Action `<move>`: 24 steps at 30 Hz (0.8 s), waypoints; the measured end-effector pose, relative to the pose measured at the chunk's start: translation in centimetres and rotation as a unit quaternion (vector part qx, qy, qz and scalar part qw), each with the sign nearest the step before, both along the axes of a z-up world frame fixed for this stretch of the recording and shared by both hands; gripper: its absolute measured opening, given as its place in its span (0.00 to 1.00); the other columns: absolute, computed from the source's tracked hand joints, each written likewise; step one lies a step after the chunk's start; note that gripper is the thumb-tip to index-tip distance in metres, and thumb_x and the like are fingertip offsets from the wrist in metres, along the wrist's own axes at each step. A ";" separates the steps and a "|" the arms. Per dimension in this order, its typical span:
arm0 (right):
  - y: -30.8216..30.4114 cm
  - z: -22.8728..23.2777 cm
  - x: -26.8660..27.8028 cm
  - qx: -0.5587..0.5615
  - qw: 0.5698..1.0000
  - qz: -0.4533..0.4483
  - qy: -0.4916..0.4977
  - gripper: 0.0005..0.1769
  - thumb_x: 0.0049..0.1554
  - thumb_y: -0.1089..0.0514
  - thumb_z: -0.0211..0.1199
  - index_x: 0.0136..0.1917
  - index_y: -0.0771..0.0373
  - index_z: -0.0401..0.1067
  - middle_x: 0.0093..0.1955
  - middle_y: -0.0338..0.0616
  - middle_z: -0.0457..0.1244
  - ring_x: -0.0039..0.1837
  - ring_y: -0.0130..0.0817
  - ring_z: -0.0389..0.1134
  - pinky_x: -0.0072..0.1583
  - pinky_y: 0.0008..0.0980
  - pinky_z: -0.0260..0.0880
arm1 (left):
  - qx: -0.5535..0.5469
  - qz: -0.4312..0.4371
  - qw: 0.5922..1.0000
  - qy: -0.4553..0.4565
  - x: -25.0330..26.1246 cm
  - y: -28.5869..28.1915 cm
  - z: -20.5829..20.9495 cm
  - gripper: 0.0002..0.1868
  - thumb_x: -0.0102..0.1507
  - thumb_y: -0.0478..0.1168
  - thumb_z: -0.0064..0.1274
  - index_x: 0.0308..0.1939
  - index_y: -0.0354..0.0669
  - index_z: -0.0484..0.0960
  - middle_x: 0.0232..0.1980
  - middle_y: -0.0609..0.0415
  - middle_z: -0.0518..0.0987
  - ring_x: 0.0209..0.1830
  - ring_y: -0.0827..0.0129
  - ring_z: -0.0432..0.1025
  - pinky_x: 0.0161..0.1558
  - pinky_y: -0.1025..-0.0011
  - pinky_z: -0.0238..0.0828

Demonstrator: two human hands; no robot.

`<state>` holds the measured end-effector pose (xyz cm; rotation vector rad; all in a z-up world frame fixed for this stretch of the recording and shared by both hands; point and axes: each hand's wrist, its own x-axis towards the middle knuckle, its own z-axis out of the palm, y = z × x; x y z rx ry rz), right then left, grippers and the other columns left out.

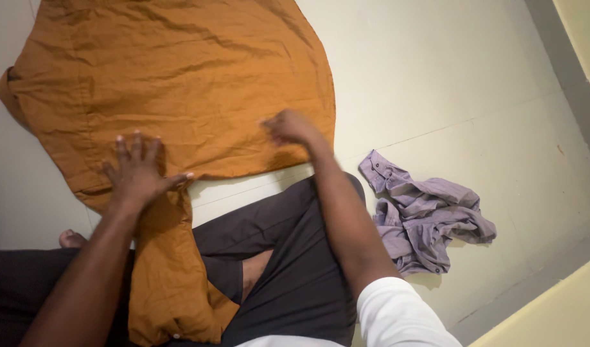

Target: The person folds a shirt while sitting on the floor. They lay the shirt flat, fold the sleeves and sides inward, and finally fold the shirt in half.

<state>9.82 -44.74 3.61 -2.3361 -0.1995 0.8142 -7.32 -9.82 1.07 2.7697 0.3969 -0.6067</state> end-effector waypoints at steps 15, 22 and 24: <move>-4.6 -3.1 5.0 -0.140 0.957 -0.111 -0.230 0.25 0.60 0.38 0.56 0.45 0.62 0.77 0.43 0.53 0.71 0.47 0.49 0.72 0.53 0.50 0.71 | -0.014 0.030 0.994 -0.100 1.4 0.5 0.4 0.55 0.59 0.79 0.39 0.82 0.58 0.50 0.87 0.48 0.37 0.86 0.47 0.30 0.73 0.24 0.30; 5.5 -8.3 4.8 -0.077 0.892 0.254 -0.365 0.43 0.67 0.34 0.54 0.85 0.50 0.41 0.87 0.41 0.31 0.86 0.43 0.30 0.79 0.61 0.34 | 0.033 0.104 0.974 -0.197 5.4 7.5 -0.7 0.55 0.60 0.80 0.32 0.83 0.56 0.44 0.86 0.50 0.32 0.84 0.46 0.21 0.73 0.26 0.18; 2.2 -9.3 6.7 -0.175 0.876 0.195 -0.406 0.41 0.69 0.34 0.49 0.86 0.45 0.38 0.88 0.38 0.30 0.87 0.42 0.29 0.79 0.63 0.33 | 0.038 0.125 0.973 -0.190 4.4 7.8 -1.2 0.53 0.62 0.80 0.28 0.84 0.58 0.43 0.88 0.51 0.31 0.86 0.49 0.20 0.75 0.27 0.16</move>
